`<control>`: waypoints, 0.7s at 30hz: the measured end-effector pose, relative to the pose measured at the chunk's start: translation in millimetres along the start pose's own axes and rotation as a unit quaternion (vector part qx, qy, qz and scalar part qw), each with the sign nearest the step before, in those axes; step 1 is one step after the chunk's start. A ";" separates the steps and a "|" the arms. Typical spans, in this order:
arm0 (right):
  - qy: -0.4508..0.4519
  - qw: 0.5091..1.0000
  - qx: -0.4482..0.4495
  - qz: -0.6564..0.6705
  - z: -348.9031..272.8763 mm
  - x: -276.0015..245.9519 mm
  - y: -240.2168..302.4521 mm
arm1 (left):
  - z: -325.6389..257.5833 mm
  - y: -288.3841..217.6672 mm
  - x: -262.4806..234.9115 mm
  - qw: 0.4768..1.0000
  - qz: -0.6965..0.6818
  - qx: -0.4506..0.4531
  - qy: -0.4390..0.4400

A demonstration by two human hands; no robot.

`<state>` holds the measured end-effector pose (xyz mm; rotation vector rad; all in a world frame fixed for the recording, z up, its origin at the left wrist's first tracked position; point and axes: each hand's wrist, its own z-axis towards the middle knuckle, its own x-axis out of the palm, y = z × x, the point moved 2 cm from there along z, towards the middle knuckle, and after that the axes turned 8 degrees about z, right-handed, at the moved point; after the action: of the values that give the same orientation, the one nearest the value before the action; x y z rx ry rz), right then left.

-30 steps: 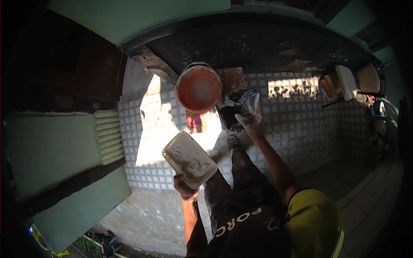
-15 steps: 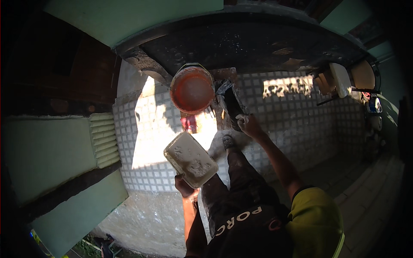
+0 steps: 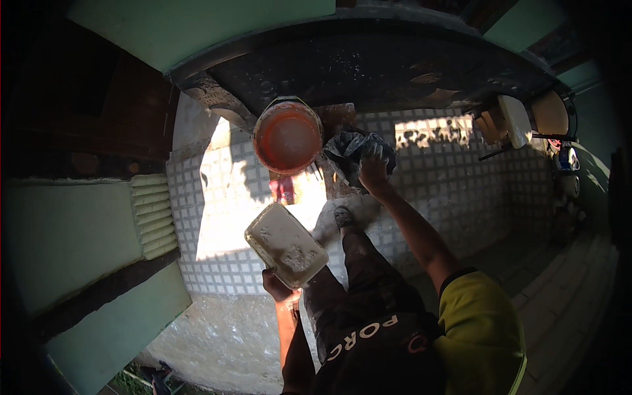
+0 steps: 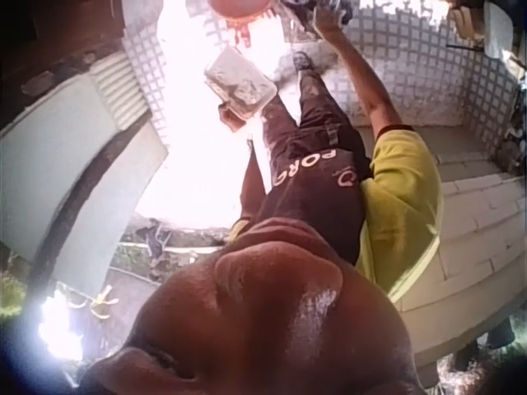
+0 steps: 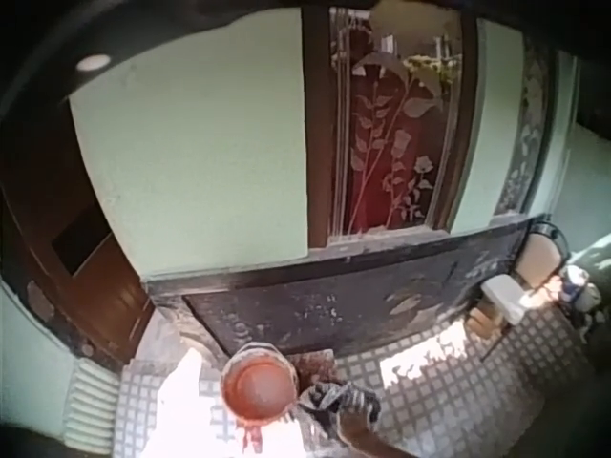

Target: Applying white putty to the horizontal grooves of a concrete wall structure using a red scraper tool.

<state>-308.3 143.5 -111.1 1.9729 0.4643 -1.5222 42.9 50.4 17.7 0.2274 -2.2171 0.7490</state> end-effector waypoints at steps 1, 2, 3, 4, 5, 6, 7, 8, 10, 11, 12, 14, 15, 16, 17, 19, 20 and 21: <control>0.054 0.998 0.023 0.022 2.1 0.3 6.4 | -0.7 -0.7 0.3 1.000 0.000 0.002 -0.001; 0.123 0.991 -0.001 0.056 2.9 1.6 15.5 | -1.6 -1.9 0.8 1.000 -0.007 0.001 0.000; 0.122 0.991 -0.001 0.056 -0.5 9.2 22.5 | -2.2 -2.1 4.1 1.000 -0.014 -0.002 0.003; -0.010 0.998 -0.032 -0.051 -8.1 22.1 25.9 | -2.0 -0.6 7.5 1.000 -0.014 -0.003 0.004; -0.141 0.976 -0.062 -0.155 -16.7 37.7 28.8 | -2.2 -0.5 10.6 1.000 -0.018 -0.004 0.006; -0.228 0.955 -0.086 -0.171 -24.0 54.4 24.0 | -1.8 -0.2 12.5 1.000 -0.022 -0.005 0.009; -0.230 0.954 -0.080 -0.174 -26.8 80.8 10.8 | 0.5 2.4 15.1 1.000 -0.021 -0.010 0.014; -0.139 0.980 -0.023 -0.142 -27.9 111.7 -8.0 | 2.8 6.2 17.9 0.999 -0.028 -0.016 0.021; 0.061 0.994 -0.012 -0.088 -24.0 120.7 -6.2 | -0.8 1.3 13.4 0.999 -0.030 -0.009 0.018; 0.063 0.994 -0.018 -0.083 -25.1 110.3 8.3 | -3.8 -2.0 9.9 1.000 -0.023 0.004 -0.001; 0.040 0.999 -0.022 -0.030 -27.2 103.4 7.5 | -5.2 -0.7 11.5 1.000 -0.019 0.010 -0.015; 0.036 0.996 0.007 0.077 -27.1 92.1 5.8 | -5.7 -0.5 16.2 1.000 -0.023 0.007 -0.010; 0.037 0.996 0.007 0.077 -30.7 80.8 13.9 | -7.2 -1.6 17.5 1.000 -0.025 0.010 -0.008; 0.006 0.994 -0.022 0.103 -35.2 63.0 26.6 | -6.9 -2.6 14.2 1.000 -0.025 0.012 -0.009; -0.027 0.990 -0.047 0.126 -38.4 49.8 32.4 | -5.2 -2.0 10.0 1.000 -0.028 0.008 -0.006; 0.007 0.990 -0.051 0.133 -37.8 38.9 38.8 | -2.9 0.7 9.0 1.000 -0.029 0.000 -0.001; 0.000 0.983 -0.049 0.177 -38.2 28.7 49.4 | -2.1 0.3 8.2 1.000 -0.012 0.011 -0.022; -0.009 0.975 -0.043 0.220 -40.1 21.1 50.6 | -1.1 1.8 10.4 0.999 0.004 0.019 -0.041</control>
<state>-241.9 129.2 -112.3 1.8408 0.0713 -1.2160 35.8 53.3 25.0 0.2729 -2.2844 0.7999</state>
